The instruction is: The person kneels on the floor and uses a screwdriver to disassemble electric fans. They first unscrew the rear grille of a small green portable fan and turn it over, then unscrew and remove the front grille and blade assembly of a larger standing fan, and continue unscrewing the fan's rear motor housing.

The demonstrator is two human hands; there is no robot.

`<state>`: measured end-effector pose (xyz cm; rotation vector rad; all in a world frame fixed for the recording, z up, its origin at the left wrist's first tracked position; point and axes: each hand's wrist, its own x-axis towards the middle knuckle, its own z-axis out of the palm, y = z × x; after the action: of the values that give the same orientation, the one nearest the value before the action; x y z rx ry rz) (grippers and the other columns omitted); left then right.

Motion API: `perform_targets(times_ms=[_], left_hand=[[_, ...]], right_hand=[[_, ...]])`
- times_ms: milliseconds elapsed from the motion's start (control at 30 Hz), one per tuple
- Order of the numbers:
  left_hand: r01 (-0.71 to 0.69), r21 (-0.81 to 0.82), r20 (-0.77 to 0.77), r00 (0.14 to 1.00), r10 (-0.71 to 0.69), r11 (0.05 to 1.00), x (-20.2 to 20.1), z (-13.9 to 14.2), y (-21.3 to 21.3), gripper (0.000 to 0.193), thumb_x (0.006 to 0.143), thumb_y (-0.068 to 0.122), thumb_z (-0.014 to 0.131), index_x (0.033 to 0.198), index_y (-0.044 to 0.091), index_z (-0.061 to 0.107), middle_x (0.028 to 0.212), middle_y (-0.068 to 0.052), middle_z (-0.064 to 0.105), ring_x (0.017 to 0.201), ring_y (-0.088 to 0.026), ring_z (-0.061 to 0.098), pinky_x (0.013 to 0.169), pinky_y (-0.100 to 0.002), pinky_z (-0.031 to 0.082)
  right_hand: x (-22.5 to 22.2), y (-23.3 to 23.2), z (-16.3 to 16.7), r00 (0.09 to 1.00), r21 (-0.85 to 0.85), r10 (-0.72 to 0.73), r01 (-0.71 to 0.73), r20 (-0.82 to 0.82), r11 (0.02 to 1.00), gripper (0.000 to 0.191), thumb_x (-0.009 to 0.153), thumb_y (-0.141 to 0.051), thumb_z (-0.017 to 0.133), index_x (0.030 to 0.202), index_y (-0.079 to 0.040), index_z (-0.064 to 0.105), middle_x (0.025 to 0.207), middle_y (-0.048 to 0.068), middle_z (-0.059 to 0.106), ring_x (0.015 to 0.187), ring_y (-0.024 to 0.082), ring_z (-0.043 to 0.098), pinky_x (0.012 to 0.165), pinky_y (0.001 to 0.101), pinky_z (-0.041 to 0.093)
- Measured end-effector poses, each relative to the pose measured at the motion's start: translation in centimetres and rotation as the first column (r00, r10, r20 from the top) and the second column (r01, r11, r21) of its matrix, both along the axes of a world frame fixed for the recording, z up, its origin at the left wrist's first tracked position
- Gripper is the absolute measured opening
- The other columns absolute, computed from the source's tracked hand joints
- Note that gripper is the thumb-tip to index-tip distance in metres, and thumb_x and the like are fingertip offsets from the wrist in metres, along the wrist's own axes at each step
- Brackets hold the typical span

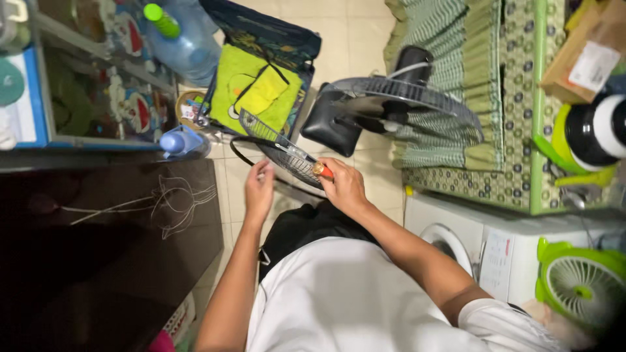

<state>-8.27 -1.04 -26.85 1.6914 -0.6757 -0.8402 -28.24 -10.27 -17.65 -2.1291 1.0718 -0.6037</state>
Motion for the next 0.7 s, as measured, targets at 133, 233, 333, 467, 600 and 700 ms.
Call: perform_targets(times_ms=[133,233,333,467,600,700], left_hand=[[-0.224,-0.016,0.431,0.878,0.209,0.975,4.3,5.4,2.1,0.014,0.106,0.019,0.066,0.105,0.005,0.067,0.099,-0.015,0.065,0.092,-0.025,0.060,0.087,-0.035,0.047],[0.005,-0.183,0.726,0.675,0.132,0.983,8.3,9.9,2.7,0.023,0.105,0.020,0.062,0.121,0.004,0.066,0.123,-0.018,0.060,0.114,-0.032,0.057,0.099,-0.041,0.046],[0.384,0.014,0.855,0.475,-0.210,0.923,11.5,11.9,1.9,0.022,0.107,0.020,0.063,0.121,0.009,0.074,0.127,-0.013,0.069,0.122,-0.036,0.058,0.102,-0.048,0.042],[0.630,0.218,0.378,0.650,-0.659,0.746,15.0,10.7,-0.4,0.025,0.101,0.030,0.066,0.104,0.006,0.072,0.096,-0.011,0.073,0.091,-0.028,0.068,0.081,-0.038,0.052],[0.581,0.157,0.294,0.745,-0.599,0.799,15.6,6.9,-1.7,0.027,0.099,0.029,0.065,0.101,0.003,0.071,0.090,-0.013,0.071,0.081,-0.029,0.067,0.073,-0.040,0.052],[0.625,0.026,0.338,0.729,-0.595,0.780,15.8,4.2,-4.2,0.027,0.099,0.028,0.066,0.100,0.001,0.070,0.090,-0.014,0.070,0.083,-0.030,0.067,0.075,-0.040,0.052]], right_hand=[[1.9,-0.5,0.6,0.993,-0.068,0.121,-0.120,0.010,0.990,0.032,0.083,-0.007,0.072,0.115,-0.008,0.068,0.102,0.012,0.071,0.088,0.035,0.070,0.072,0.0425,0.055],[2.7,-1.2,1.2,0.969,-0.181,0.248,-0.244,-0.002,0.953,0.037,0.081,-0.004,0.069,0.118,-0.008,0.067,0.103,0.011,0.070,0.089,0.036,0.069,0.069,0.0423,0.054],[2.8,-1.3,1.4,0.949,-0.194,0.315,-0.313,-0.024,0.930,0.042,0.078,-0.002,0.068,0.119,-0.009,0.067,0.101,0.010,0.069,0.086,0.034,0.069,0.066,0.0418,0.054],[3.1,-1.7,0.8,0.954,-0.179,0.292,-0.299,-0.064,0.937,0.039,0.084,-0.002,0.070,0.122,-0.010,0.068,0.096,0.009,0.068,0.081,0.032,0.069,0.066,0.0410,0.053],[4.2,-2.8,-0.5,0.967,-0.281,0.256,-0.242,0.013,0.929,0.050,0.075,0.002,0.065,0.124,-0.012,0.068,0.106,0.009,0.073,0.087,0.032,0.071,0.069,0.0392,0.056],[5.6,-3.9,-1.9,0.994,-0.200,0.104,-0.109,-0.039,0.974,0.050,0.075,0.004,0.065,0.122,-0.013,0.071,0.106,0.010,0.075,0.083,0.032,0.072,0.069,0.0397,0.056]])
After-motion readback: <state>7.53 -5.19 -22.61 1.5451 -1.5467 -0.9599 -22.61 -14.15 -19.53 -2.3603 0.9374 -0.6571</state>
